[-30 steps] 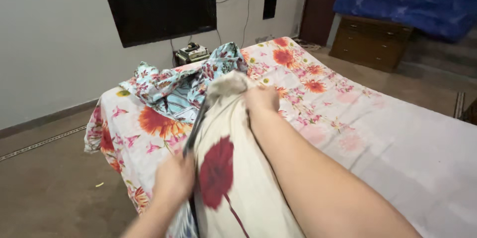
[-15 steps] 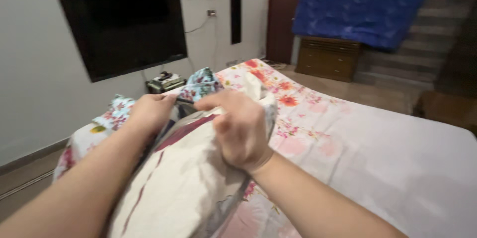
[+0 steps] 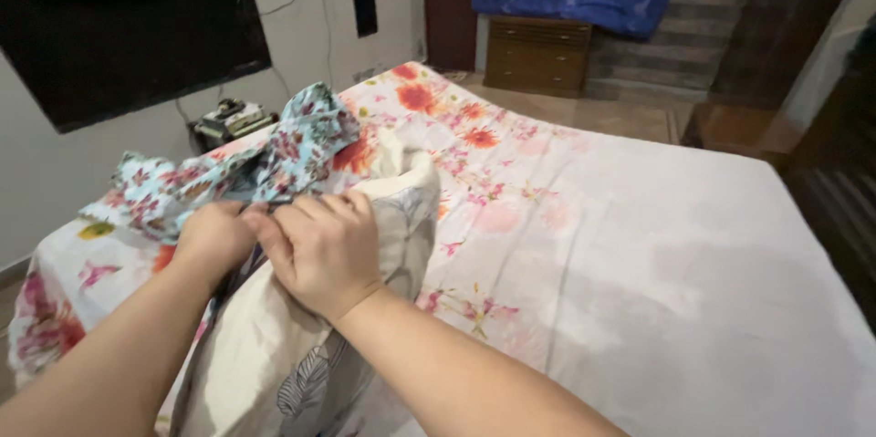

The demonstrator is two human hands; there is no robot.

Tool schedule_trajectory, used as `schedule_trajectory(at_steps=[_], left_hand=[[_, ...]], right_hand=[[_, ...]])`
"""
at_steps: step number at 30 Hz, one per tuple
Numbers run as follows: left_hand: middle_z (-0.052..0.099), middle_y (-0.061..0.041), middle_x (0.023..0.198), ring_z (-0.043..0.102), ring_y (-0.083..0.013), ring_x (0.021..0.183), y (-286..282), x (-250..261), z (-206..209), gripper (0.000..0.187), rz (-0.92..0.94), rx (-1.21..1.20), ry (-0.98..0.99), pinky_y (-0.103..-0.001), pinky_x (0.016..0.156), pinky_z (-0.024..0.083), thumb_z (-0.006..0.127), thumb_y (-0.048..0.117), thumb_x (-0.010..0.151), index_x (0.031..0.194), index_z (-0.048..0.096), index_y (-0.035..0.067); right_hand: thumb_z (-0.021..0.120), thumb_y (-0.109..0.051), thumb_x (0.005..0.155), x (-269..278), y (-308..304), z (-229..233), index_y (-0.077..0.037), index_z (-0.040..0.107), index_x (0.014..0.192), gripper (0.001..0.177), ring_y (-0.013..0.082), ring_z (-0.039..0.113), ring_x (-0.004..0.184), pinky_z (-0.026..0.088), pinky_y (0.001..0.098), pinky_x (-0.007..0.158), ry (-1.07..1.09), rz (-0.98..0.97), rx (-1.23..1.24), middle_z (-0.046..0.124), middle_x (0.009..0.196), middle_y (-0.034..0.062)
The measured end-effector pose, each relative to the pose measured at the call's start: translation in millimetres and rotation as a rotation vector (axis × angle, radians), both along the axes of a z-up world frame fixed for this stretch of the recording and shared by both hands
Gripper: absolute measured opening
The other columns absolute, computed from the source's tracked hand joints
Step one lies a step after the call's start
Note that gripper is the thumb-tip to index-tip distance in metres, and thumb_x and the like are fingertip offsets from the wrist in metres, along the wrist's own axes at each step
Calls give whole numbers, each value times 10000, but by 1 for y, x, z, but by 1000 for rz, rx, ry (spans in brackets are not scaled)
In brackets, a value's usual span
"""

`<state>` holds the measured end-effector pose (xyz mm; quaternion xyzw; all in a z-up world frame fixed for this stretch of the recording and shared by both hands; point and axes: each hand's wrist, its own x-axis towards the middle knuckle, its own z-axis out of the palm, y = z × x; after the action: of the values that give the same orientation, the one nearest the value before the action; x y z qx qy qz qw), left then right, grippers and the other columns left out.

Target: The person inserts a pillow into a geometric-patterned pillowcase on a bed. They align the pillow with the case, push it inside, and adjust the fabric to fit the pillow properly before placing it on a nearby sofa.

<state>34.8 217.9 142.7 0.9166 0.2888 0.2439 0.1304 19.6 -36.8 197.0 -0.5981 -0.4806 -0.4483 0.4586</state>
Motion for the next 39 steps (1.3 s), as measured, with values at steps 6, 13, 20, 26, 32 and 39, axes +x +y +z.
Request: schedule_trajectory(at_steps=[6, 13, 20, 26, 32, 39], left_hand=[[726, -239, 1110, 663, -445, 1075, 19, -20, 29, 464, 82, 5, -50, -516, 958, 492, 568, 498, 971, 1135, 779, 118], [743, -230, 1035, 700, -423, 996, 27, -42, 32, 449, 136, -63, -19, -507, 913, 535, 645, 517, 911, 1058, 788, 118], [771, -190, 891, 721, -346, 826, 91, -101, -86, 441, -85, 55, 406, -449, 748, 572, 841, 453, 717, 1000, 771, 122], [699, -90, 1088, 666, -248, 962, 51, -160, -145, 395, -644, -410, -256, -407, 756, 564, 729, 378, 907, 1163, 703, 78], [757, -184, 1012, 716, -301, 969, 33, -152, -54, 330, 26, -170, -89, -415, 804, 570, 773, 292, 860, 1061, 768, 30], [772, -196, 898, 759, -290, 794, -28, -113, 105, 270, 202, -203, -256, -430, 744, 563, 689, 201, 852, 1089, 787, 117]], right_hand=[[615, -360, 994, -24, -17, 15, -103, 651, 1028, 261, 268, 622, 1007, 410, 435, 926, -92, 270, -104, 670, 1036, 76], [645, -263, 907, -33, -12, 5, -117, 663, 1355, 472, 219, 616, 1132, 421, 475, 1086, -400, 218, -360, 668, 1122, 46], [726, -316, 770, 17, 50, -21, -154, 660, 963, 260, 255, 706, 838, 518, 441, 758, -299, 349, -658, 703, 837, 34], [787, -496, 752, 43, 60, -27, -173, 647, 827, 359, 338, 707, 665, 537, 499, 593, -120, 373, -647, 692, 674, 110], [770, -552, 730, 53, 70, 15, -243, 751, 1000, 411, 364, 708, 667, 550, 507, 594, -79, 362, -611, 714, 701, 136], [738, -397, 726, 52, 67, 60, -168, 757, 826, 250, 376, 721, 747, 560, 510, 667, -141, 257, -840, 736, 760, 143]])
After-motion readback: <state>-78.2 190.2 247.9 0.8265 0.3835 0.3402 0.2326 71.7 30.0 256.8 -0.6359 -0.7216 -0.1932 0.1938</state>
